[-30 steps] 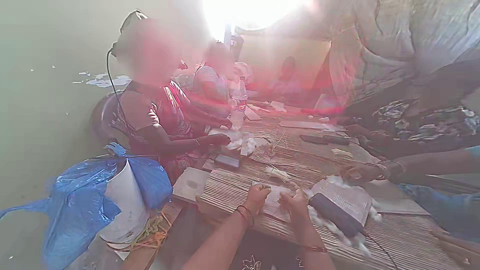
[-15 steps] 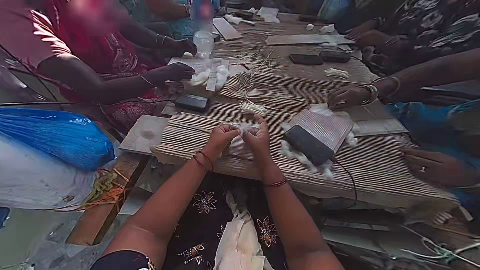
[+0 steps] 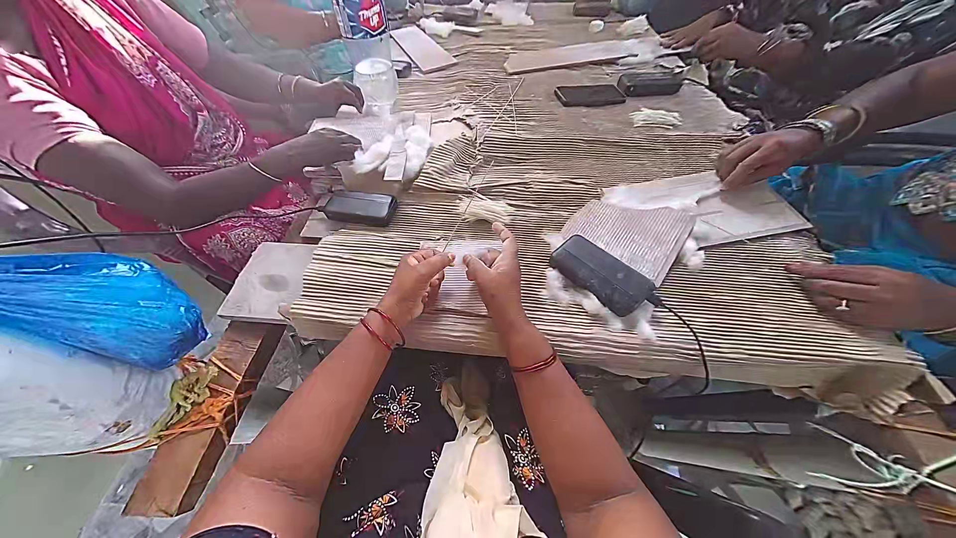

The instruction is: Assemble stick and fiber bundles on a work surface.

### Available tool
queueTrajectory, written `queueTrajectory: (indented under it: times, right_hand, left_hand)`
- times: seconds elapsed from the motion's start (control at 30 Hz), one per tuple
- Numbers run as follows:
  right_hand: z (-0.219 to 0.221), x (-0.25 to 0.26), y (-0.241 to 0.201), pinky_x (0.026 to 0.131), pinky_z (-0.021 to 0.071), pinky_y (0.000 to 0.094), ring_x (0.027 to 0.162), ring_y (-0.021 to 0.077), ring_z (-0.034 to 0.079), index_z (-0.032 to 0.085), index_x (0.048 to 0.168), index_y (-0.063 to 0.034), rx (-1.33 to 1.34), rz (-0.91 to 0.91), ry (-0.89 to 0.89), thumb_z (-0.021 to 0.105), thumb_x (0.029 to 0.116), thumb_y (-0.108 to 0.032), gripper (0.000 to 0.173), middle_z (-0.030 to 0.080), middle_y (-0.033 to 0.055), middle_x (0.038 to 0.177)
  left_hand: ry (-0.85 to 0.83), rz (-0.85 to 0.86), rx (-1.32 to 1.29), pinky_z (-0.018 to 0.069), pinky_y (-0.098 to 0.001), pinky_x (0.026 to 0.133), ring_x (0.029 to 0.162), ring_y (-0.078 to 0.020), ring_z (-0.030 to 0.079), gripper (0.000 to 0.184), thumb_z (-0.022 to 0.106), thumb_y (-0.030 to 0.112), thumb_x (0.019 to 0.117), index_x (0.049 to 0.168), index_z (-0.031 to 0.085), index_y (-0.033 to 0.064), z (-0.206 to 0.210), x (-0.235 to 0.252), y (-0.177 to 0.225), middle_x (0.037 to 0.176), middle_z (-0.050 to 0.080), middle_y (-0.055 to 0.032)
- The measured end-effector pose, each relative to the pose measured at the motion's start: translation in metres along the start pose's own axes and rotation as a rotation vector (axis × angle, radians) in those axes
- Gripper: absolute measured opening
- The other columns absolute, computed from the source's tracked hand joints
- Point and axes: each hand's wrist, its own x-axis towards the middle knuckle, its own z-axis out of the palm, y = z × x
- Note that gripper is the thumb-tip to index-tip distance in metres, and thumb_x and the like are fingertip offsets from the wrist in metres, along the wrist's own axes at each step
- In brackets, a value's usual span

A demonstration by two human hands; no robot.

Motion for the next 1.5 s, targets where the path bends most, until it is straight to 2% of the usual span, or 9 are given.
queueTrajectory:
  times: [0.57,0.73,0.83,1.0,1.07,1.17,1.3,1.37,1.5]
  right_hand:
    - [-0.001,0.000,-0.005,0.052,0.0459,0.0257,0.052,0.0073,0.048,0.023,0.156,-0.0021,0.014,0.026,-0.004,0.061,0.0941,-0.002,0.073,0.050,0.0012,0.068]
    - [0.004,-0.003,-0.011,0.060,0.0471,0.0384,0.060,0.0175,0.050,0.025,0.157,-0.0020,-0.323,0.010,0.085,0.064,0.0966,-0.008,0.072,0.055,0.0081,0.075]
    - [0.009,-0.005,-0.020,0.068,0.0529,0.0486,0.068,0.0283,0.060,0.022,0.160,-0.0037,-0.584,0.032,0.063,0.069,0.0971,-0.014,0.079,0.061,0.0136,0.080]
    - [0.007,-0.004,-0.026,0.066,0.0513,0.0487,0.064,0.0272,0.058,0.023,0.161,-0.0079,-0.594,0.081,0.028,0.071,0.0970,-0.017,0.080,0.060,0.0117,0.075]
    - [0.009,-0.003,-0.027,0.070,0.0524,0.0498,0.068,0.0284,0.060,0.023,0.161,-0.0083,-0.631,0.106,-0.005,0.071,0.0970,-0.018,0.081,0.062,0.0121,0.076]
    - [0.010,0.001,-0.033,0.083,0.0544,0.0496,0.083,0.0305,0.068,0.027,0.161,-0.0072,-0.772,0.115,-0.073,0.069,0.0979,-0.021,0.077,0.069,0.0143,0.088]
    - [0.014,0.001,-0.036,0.088,0.0547,0.0489,0.094,0.0297,0.070,0.028,0.160,-0.0048,-0.888,0.129,-0.130,0.066,0.0992,-0.024,0.074,0.071,0.0144,0.101]
    - [0.015,0.000,-0.033,0.086,0.0551,0.0494,0.092,0.0302,0.070,0.029,0.159,-0.0030,-0.870,0.102,-0.118,0.067,0.0978,-0.022,0.075,0.071,0.0150,0.100]
    - [0.009,-0.003,-0.030,0.082,0.0557,0.0512,0.086,0.0316,0.070,0.027,0.160,-0.0022,-0.853,0.041,-0.088,0.068,0.0963,-0.017,0.078,0.071,0.0163,0.099]
  left_hand:
    - [0.113,-0.061,0.095,0.0202,-0.0153,0.038,0.040,-0.0013,0.024,0.025,0.053,0.008,0.1041,0.080,0.054,0.0124,0.003,-0.003,0.002,0.055,0.035,0.0065]
    - [0.153,-0.080,0.045,0.0213,-0.0152,0.037,0.039,-0.0008,0.024,0.026,0.054,0.007,0.1040,0.079,0.052,0.0124,0.005,-0.003,0.005,0.054,0.035,0.0067]
    - [0.197,-0.072,0.110,0.0231,-0.0167,0.039,0.041,-0.0024,0.027,0.021,0.057,0.009,0.1037,0.083,0.056,0.0094,0.003,-0.003,0.005,0.055,0.036,0.0057]
    - [0.282,0.008,0.320,0.0284,-0.0195,0.043,0.044,-0.0047,0.033,0.023,0.061,0.015,0.1034,0.082,0.059,0.0075,-0.003,-0.007,0.012,0.058,0.041,0.0026]
    - [0.380,0.057,0.486,0.0336,-0.0295,0.050,0.052,-0.0122,0.039,0.027,0.057,0.018,0.1051,0.081,0.057,0.0057,-0.011,-0.009,0.014,0.063,0.044,-0.0029]
    - [0.463,0.226,0.632,0.0459,-0.0489,0.070,0.072,-0.0271,0.056,0.028,0.045,0.014,0.1095,0.101,0.065,-0.0044,-0.016,-0.003,0.016,0.077,0.057,-0.0149]
    - [0.281,0.438,0.562,0.0497,-0.0296,0.074,0.074,-0.0098,0.061,0.036,0.036,0.011,0.1085,0.122,0.066,-0.0047,-0.010,-0.004,-0.002,0.083,0.068,-0.0060]
    - [0.160,0.499,0.566,0.0539,-0.0347,0.091,0.095,-0.0174,0.071,0.039,0.035,0.010,0.1078,0.127,0.064,-0.0076,-0.006,-0.006,-0.006,0.101,0.075,-0.0150]
    - [0.016,0.466,0.674,0.0495,-0.0451,0.105,0.113,-0.0337,0.068,0.044,0.035,0.008,0.1068,0.142,0.054,-0.0096,0.001,-0.005,-0.012,0.119,0.070,-0.0255]
